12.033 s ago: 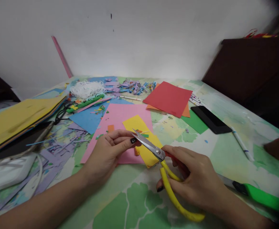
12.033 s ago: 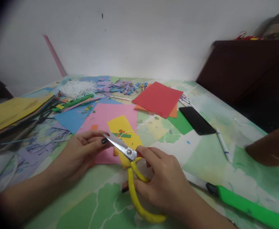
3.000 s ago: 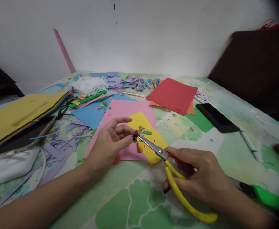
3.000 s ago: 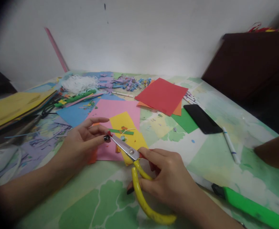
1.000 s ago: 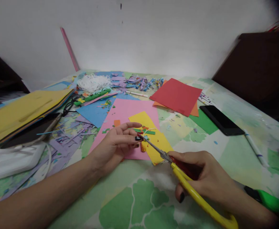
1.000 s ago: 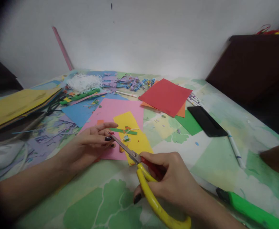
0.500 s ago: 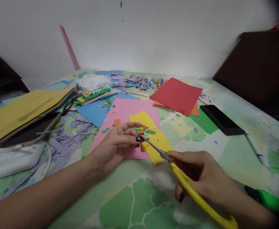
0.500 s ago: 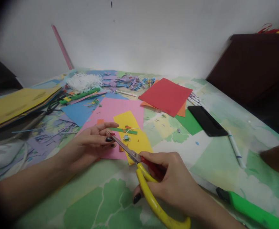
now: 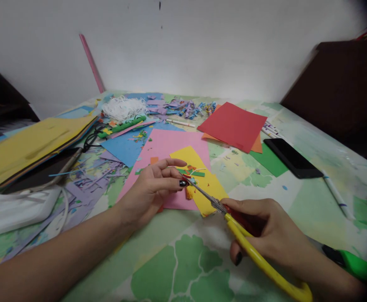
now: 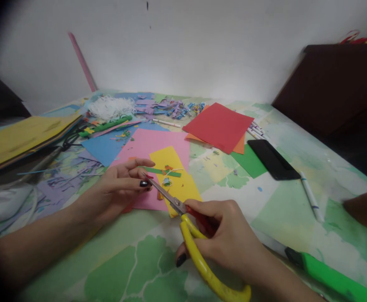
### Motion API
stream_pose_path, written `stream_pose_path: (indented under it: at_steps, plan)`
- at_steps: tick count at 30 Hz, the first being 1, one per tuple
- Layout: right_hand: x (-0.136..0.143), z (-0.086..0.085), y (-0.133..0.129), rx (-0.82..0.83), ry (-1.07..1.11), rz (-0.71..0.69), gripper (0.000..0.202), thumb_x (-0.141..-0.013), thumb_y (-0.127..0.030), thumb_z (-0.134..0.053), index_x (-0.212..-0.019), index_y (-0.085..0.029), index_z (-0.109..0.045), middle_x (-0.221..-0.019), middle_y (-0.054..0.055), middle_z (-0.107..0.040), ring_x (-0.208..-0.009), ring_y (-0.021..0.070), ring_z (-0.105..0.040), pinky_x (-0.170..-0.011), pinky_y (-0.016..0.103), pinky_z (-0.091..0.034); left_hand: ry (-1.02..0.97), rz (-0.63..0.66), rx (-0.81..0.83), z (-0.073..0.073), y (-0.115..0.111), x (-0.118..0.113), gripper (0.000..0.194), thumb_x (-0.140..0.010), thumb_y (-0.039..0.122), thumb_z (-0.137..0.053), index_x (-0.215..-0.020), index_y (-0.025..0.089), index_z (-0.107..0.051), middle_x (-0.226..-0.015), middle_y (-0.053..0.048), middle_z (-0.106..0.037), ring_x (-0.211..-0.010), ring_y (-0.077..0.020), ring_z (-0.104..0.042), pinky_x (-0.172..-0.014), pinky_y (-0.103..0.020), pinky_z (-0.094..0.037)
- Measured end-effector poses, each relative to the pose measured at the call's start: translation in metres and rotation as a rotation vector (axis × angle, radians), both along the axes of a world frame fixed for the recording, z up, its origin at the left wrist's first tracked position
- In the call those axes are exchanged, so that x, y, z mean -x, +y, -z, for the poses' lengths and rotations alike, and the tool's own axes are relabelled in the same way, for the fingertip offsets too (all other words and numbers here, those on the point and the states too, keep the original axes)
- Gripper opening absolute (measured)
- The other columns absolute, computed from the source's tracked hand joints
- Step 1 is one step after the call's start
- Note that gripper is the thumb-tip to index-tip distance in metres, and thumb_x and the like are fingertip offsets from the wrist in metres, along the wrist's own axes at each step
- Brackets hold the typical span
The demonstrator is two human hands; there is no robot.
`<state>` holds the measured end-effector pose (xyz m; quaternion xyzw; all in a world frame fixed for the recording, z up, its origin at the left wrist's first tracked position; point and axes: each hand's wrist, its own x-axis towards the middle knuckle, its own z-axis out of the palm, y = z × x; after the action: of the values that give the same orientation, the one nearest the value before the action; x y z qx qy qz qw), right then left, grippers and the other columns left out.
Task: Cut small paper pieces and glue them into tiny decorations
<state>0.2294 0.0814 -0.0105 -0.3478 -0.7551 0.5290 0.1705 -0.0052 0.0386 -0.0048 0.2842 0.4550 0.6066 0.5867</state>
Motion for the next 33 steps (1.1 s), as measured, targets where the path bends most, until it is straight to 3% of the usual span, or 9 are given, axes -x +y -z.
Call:
stream_pose_path:
  at_steps: [12,33]
  plan:
    - [0.0012,-0.0046,-0.0008,0.109,-0.02,-0.021,0.014,-0.07,-0.026,-0.074,-0.08,-0.019,-0.07,-0.058,-0.002,-0.058,-0.052,0.0135,-0.055,-0.047,0.023,-0.045,0.079,-0.043,-0.019,-0.0012,0.0015,-0.0011,0.037,-0.059,0.006,-0.074,-0.094,0.013,-0.066,-0.064,0.003,-0.063,-0.061,-0.0077,-0.055,-0.06,-0.018,-0.042]
    - [-0.0004,-0.0044,0.0026,0.022,-0.084,-0.005,0.016,-0.067,-0.03,-0.077,-0.075,-0.018,-0.071,-0.06,0.001,-0.065,-0.051,0.0148,-0.056,-0.044,0.024,-0.04,0.214,-0.084,-0.085,0.0013,0.0014,0.0007,0.034,-0.061,0.008,-0.072,-0.094,0.013,-0.064,-0.067,0.002,-0.066,-0.063,-0.0083,-0.058,-0.061,-0.018,-0.044]
